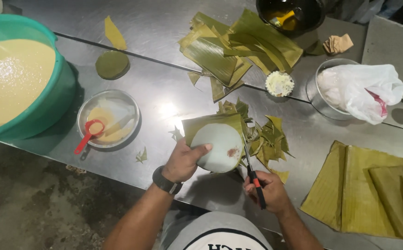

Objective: The person trims stacked banana leaves into smaller rectangular sheets with scissors, then places a circular template on top and cuts around it to produce round leaf liners.

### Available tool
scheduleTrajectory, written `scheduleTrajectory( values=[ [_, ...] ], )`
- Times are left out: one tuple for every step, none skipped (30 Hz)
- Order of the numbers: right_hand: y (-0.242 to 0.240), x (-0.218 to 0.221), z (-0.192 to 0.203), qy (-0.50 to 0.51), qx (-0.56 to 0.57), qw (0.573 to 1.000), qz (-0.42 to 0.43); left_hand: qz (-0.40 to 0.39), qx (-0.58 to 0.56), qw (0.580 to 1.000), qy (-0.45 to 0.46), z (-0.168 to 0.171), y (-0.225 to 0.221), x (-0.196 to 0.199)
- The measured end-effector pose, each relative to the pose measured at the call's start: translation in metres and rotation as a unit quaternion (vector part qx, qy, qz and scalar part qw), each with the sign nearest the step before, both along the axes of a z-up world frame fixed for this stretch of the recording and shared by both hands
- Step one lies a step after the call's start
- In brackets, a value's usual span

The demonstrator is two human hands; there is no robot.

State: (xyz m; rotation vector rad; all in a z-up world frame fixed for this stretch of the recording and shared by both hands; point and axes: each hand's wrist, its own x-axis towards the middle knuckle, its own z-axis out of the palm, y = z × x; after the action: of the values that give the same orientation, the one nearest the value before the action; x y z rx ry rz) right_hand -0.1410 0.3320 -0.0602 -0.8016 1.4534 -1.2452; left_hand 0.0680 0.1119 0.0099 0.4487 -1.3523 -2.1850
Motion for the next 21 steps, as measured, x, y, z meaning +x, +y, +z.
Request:
scheduleTrajectory(
  values=[
    [0.000,-0.001,0.001,0.006,0.013,1.000,0.000,0.001,-0.008,1.000,-0.007,0.000,-0.001,0.000],
    [-0.001,-0.002,0.001,0.011,0.026,1.000,0.000,0.001,-0.017,1.000,-0.014,0.000,-0.003,0.001],
    [-0.002,-0.003,0.001,0.014,0.007,1.000,0.009,-0.003,-0.039,0.999,-0.028,0.000,-0.003,0.001],
    [-0.005,-0.005,0.001,0.016,-0.011,1.000,0.018,-0.007,-0.062,0.997,-0.041,0.000,-0.004,0.002],
    [-0.006,-0.007,0.001,0.018,-0.029,0.999,0.027,-0.013,-0.084,0.995,-0.055,0.001,-0.005,0.002],
    [-0.006,-0.008,0.001,0.026,-0.041,0.998,0.031,-0.018,-0.084,0.994,-0.060,0.001,-0.006,0.002],
    [-0.006,-0.010,0.001,0.034,-0.052,0.997,0.037,-0.023,-0.084,0.994,-0.065,0.002,-0.006,0.002],
    [-0.006,-0.012,0.000,0.041,-0.064,0.996,0.042,-0.028,-0.083,0.994,-0.069,0.002,-0.007,0.002],
    [-0.004,-0.013,-0.001,0.043,-0.037,0.998,0.032,-0.026,-0.078,0.994,-0.077,0.002,-0.008,0.002],
    [-0.001,-0.012,-0.002,0.044,-0.010,0.999,0.022,-0.024,-0.074,0.993,-0.085,0.002,-0.009,0.002],
    [0.002,-0.011,-0.001,0.045,0.019,0.999,0.012,-0.021,-0.068,0.993,-0.094,0.002,-0.010,0.002],
    [0.004,-0.009,0.000,0.049,0.020,0.999,0.011,-0.023,-0.071,0.994,-0.081,0.001,-0.009,0.003],
    [0.003,-0.006,0.001,0.055,0.019,0.998,0.009,-0.025,-0.078,0.994,-0.068,0.001,-0.011,0.003],
    [0.002,-0.004,0.002,0.060,0.017,0.998,0.008,-0.027,-0.085,0.995,-0.054,0.000,-0.012,0.003],
    [0.001,-0.002,0.003,0.055,0.012,0.998,0.011,-0.032,-0.079,0.994,-0.076,-0.001,-0.012,0.002],
    [-0.001,-0.002,0.004,0.049,0.007,0.999,0.014,-0.037,-0.073,0.992,-0.097,-0.002,-0.013,0.002],
    [-0.004,-0.003,0.005,0.044,0.000,0.999,0.017,-0.042,-0.068,0.990,-0.117,-0.003,-0.014,0.001],
    [-0.007,-0.007,0.006,0.072,-0.035,0.996,0.035,-0.056,-0.076,0.990,-0.109,-0.004,-0.017,0.000],
    [-0.007,-0.011,0.006,0.097,-0.068,0.992,0.053,-0.069,-0.080,0.989,-0.102,-0.005,-0.017,0.001],
    [-0.006,-0.015,0.005,0.121,-0.100,0.985,0.072,-0.083,-0.085,0.988,-0.095,-0.006,-0.018,0.001],
    [-0.004,-0.016,0.003,0.113,-0.041,0.991,0.057,-0.086,-0.078,0.989,-0.096,-0.007,-0.020,0.001]
  ],
)
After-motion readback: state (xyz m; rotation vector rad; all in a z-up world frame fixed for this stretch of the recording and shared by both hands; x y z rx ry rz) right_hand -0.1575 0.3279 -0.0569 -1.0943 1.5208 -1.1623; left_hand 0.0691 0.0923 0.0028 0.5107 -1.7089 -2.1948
